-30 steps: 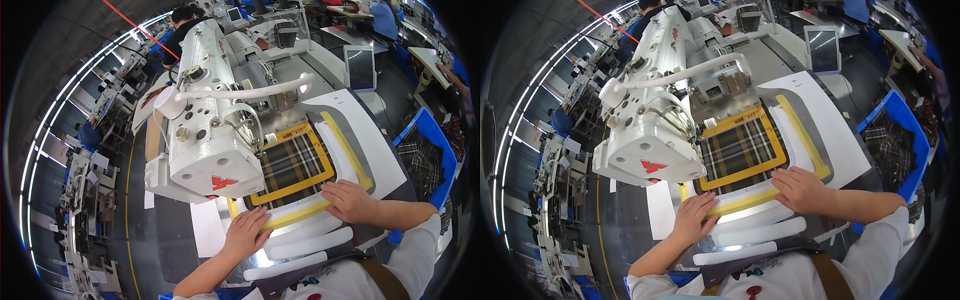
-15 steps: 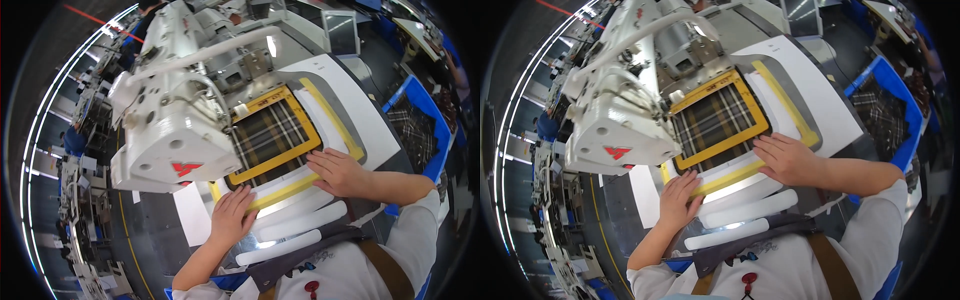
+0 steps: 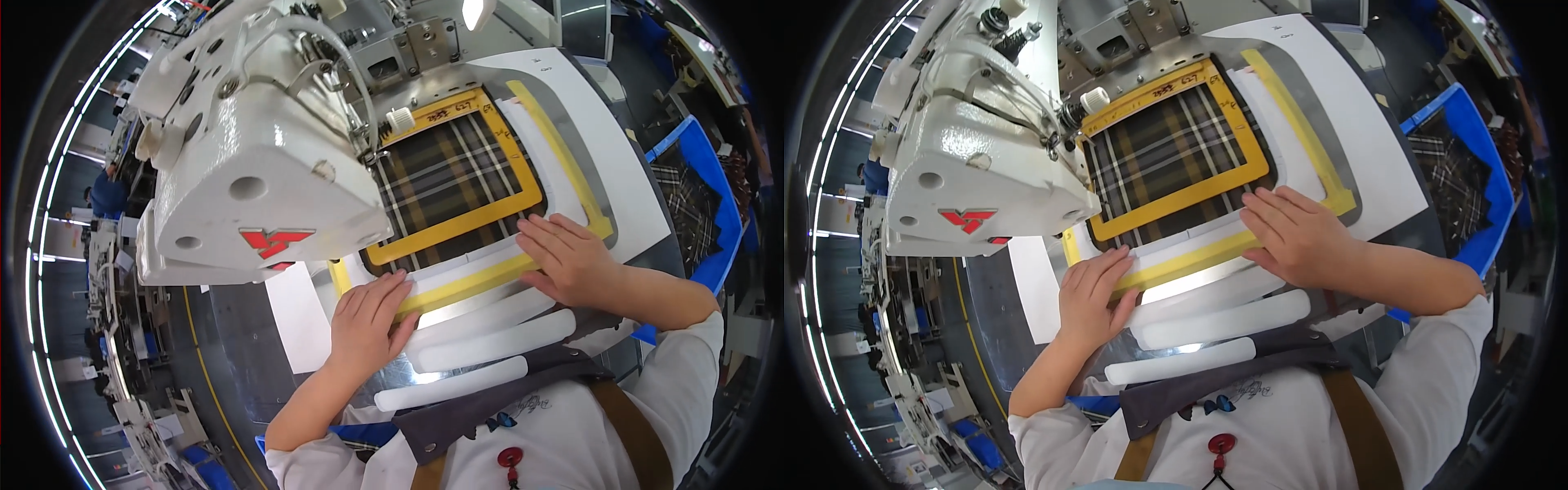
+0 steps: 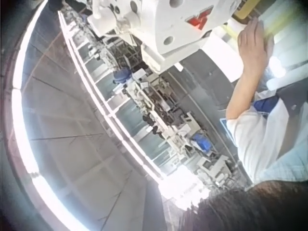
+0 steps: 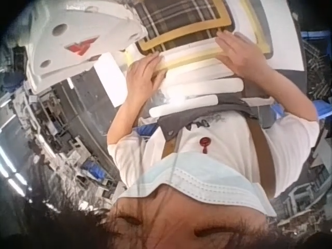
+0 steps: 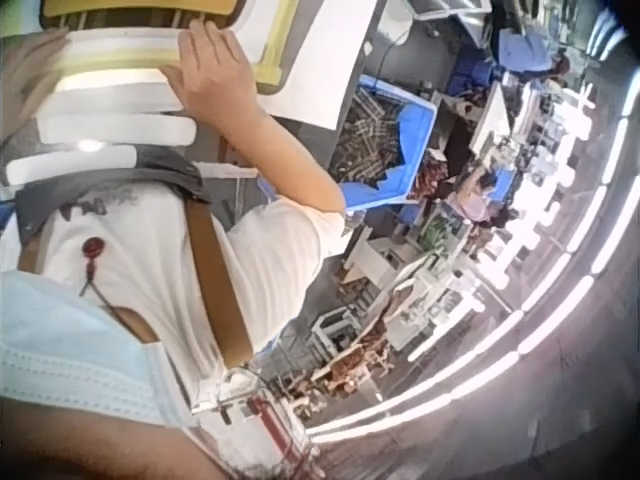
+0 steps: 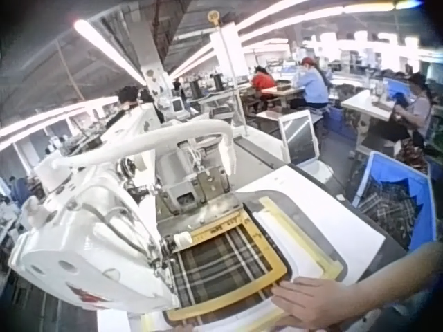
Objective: Sewing and assembling pieces of a plaid leather or fabric product using an industrial sewing machine.
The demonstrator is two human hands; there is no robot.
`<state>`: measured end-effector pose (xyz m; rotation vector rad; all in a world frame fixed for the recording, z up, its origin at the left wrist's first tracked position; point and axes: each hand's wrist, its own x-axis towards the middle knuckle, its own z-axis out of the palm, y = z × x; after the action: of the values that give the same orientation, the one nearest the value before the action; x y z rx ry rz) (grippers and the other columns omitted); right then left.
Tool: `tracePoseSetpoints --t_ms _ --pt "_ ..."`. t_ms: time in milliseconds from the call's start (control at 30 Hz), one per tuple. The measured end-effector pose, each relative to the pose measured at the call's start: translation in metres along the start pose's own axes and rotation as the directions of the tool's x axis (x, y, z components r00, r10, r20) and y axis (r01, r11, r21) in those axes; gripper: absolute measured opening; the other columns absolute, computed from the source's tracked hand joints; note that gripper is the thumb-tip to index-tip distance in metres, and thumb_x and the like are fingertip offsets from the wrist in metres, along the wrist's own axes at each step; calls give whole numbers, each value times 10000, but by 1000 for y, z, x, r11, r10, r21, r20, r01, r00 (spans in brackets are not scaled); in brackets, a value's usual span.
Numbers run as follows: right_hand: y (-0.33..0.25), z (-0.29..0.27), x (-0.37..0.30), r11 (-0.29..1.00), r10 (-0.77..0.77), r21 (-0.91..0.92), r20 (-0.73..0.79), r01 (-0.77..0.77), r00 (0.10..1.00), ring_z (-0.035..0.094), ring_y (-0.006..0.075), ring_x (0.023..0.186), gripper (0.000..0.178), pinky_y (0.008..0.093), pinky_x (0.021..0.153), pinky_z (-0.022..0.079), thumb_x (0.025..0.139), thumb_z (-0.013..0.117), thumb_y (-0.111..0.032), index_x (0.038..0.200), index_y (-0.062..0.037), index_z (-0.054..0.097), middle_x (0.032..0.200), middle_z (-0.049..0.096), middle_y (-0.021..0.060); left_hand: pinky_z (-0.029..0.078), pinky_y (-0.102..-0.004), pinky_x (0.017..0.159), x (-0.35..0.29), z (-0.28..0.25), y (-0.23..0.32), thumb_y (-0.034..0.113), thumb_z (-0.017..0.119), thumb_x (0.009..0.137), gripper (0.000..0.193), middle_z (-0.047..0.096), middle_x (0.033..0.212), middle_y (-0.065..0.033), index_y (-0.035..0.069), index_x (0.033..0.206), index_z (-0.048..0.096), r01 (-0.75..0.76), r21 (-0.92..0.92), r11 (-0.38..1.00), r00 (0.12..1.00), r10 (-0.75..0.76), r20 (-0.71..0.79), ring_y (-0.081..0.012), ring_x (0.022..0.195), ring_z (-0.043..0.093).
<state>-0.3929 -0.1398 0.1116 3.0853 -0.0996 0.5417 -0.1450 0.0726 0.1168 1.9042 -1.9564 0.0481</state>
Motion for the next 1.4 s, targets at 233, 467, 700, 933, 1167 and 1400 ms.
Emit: tracePoseSetpoints --t_ms 233,467,700,933,1167,1400 --pt "1 3 0 999 13 29 25 -14 1000 603 319 1143 462 426 1015 429 838 696 -284 1157 38 606 1232 607 198 466 -363 846 -2 -1 -1 158 720 713 401 639 1184 -75 68 1093 628 11 12 1000 1000 -11 -19 -254 1018 621" --pt "0 1 2 999 10 39 25 -11 1000 605 319 1140 458 425 1011 432 830 702 -274 1147 42 606 1230 608 197 477 -341 851 -3 -6 -3 180 724 752 380 630 1189 -77 68 1099 619 2 12 1000 1000 -2 4 -239 1039 629" --pt "2 12 -7 995 33 100 -36 -30 999 597 324 1135 425 421 992 447 831 693 -275 1090 55 621 1201 609 213 462 -381 851 3 4 -8 183 677 775 352 636 1183 -93 78 1106 622 -47 -6 999 999 47 25 -275 1019 625" --pt "-21 -2 -29 918 17 393 -189 60 982 619 293 1006 296 428 1000 433 850 629 -259 1038 -29 640 1042 655 129 345 -478 1034 -2 -10 37 232 681 796 410 539 1331 -159 85 1171 605 -182 -147 972 949 213 231 -356 1232 498" --pt "176 -29 -233 110 976 -120 -174 -987 129 662 333 894 259 440 745 530 859 597 -293 965 -74 686 923 690 153 266 -533 1107 -8 -8 50 148 727 763 454 524 1373 -116 149 1204 616 -223 -223 949 799 309 515 -370 1313 432" --pt "196 45 -353 -54 993 -135 98 -989 -68 661 318 819 292 416 720 516 727 759 -295 907 -75 693 848 672 161 265 -548 1105 -18 -22 44 148 678 781 401 518 1374 -106 148 1177 617 -114 -120 986 882 157 444 -366 1326 411"
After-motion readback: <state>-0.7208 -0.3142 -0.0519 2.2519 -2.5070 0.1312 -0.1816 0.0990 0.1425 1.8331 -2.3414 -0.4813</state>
